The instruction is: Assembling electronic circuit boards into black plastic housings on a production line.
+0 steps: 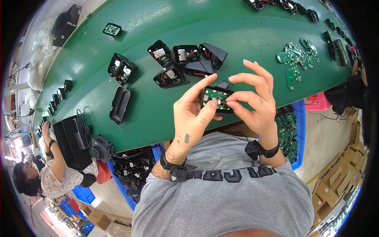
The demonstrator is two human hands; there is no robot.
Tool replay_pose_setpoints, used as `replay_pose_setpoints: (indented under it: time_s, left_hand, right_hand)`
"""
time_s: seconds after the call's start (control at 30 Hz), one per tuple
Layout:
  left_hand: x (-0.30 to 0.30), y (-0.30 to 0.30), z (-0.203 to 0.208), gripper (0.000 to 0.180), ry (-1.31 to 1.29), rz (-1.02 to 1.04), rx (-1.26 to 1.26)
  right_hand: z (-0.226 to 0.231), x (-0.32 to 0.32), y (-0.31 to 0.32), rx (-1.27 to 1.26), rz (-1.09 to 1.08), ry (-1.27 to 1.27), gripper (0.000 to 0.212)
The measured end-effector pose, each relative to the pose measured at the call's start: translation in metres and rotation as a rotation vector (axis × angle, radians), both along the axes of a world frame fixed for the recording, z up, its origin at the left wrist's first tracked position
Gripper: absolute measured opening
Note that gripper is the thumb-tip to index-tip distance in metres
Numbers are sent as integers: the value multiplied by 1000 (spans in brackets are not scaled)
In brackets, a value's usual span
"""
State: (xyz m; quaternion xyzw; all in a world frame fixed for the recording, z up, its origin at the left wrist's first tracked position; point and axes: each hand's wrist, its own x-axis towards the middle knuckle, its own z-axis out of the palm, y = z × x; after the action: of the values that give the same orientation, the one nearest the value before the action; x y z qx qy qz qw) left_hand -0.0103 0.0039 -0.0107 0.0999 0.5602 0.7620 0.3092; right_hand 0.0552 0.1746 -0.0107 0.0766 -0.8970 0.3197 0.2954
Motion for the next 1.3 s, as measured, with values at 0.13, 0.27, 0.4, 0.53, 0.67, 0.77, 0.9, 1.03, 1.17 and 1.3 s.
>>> replay_pose_setpoints:
  time_s: [0.13, 0.27, 0.4, 0.53, 0.67, 0.77, 0.9, 1.03, 1.17, 1.3]
  left_hand:
    - [6, 5, -6, 51, 288, 107, -56]
    - [9, 8, -16, 55, 568, 191, -159]
    - [14, 10, -17, 56, 642, 220, -202]
    - [15, 11, -19, 59, 587, 246, -146]
    - [12, 8, -14, 58, 451, 212, -129]
    - [7, 8, -3, 52, 100, 195, 13]
    - [-10, -4, -9, 49, -117, -22, -29]
    - [-19, -16, -5, 48, -224, -327, -175]
    - [-30, -20, 3, 46, -430, -520, -89]
    - [-57, -23, 40, 39, -170, -528, -211]
  right_hand:
    - [6, 4, -17, -35, -44, -103, 11]
    - [-2, 5, -26, -283, -184, -176, 7]
    - [-8, 5, -29, -320, -250, -131, 11]
    - [-25, 5, -32, -543, -164, -52, 13]
    - [-25, 3, -32, -458, -98, 10, 14]
    - [-12, 1, -25, -295, -43, -24, 20]
    - [0, 0, -15, -83, 49, -81, 20]
    - [17, 0, -3, -19, 261, -176, 14]
    - [29, 3, 0, -48, 443, -134, 15]
    - [23, 8, 31, -125, 280, -62, 25]
